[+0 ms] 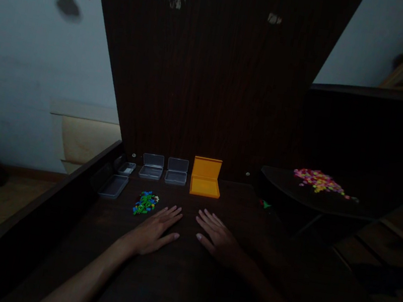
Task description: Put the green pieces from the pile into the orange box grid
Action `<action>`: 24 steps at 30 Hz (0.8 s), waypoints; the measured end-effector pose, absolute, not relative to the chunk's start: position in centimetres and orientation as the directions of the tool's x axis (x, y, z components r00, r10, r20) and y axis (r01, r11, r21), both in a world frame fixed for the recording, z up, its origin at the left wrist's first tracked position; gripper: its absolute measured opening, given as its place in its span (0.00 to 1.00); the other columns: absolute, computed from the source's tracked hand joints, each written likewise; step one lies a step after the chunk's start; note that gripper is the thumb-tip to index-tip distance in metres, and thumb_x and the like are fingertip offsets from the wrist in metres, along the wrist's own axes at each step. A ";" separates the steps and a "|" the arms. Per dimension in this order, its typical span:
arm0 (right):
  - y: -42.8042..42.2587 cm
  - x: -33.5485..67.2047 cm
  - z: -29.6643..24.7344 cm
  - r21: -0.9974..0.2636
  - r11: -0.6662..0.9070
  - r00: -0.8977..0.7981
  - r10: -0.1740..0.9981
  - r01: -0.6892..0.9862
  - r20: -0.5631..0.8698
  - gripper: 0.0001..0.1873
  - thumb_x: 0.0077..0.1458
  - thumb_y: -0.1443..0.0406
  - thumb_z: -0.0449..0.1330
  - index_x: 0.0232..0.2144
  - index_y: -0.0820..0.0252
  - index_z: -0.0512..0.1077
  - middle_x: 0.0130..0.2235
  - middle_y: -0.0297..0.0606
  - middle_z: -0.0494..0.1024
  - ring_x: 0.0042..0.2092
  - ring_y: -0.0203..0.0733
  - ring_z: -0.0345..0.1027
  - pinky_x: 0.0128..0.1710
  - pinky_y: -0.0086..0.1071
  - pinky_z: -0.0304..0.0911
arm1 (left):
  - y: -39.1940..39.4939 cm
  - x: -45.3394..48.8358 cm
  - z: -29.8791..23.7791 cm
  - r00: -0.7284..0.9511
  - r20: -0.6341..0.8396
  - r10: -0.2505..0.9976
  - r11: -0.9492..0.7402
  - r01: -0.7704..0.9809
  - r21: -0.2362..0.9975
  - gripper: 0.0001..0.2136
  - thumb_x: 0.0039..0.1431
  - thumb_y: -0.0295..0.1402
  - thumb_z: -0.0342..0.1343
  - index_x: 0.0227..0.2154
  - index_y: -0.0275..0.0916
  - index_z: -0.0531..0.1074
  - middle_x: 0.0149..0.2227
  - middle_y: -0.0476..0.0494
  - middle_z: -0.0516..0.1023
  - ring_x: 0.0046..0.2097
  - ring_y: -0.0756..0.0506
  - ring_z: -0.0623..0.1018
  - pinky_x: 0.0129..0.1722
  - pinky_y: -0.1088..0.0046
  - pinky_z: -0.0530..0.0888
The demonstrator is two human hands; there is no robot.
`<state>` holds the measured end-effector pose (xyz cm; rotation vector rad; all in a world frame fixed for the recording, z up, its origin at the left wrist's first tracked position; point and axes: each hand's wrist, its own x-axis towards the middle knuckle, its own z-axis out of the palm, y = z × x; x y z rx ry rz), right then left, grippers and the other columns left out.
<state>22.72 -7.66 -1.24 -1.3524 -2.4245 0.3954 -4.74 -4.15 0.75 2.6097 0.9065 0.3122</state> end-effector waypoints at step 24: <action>-7.6 22.7 -1.0 -0.400 0.485 -0.485 0.868 0.777 0.110 0.30 0.65 0.51 0.47 0.64 0.56 0.58 0.67 0.40 0.53 0.69 0.46 0.41 0.68 0.49 0.40 | -4.1 -4.7 1.2 0.760 0.079 0.645 -0.709 0.557 0.433 0.29 0.66 0.50 0.43 0.66 0.44 0.52 0.69 0.42 0.48 0.69 0.40 0.49 0.67 0.55 0.53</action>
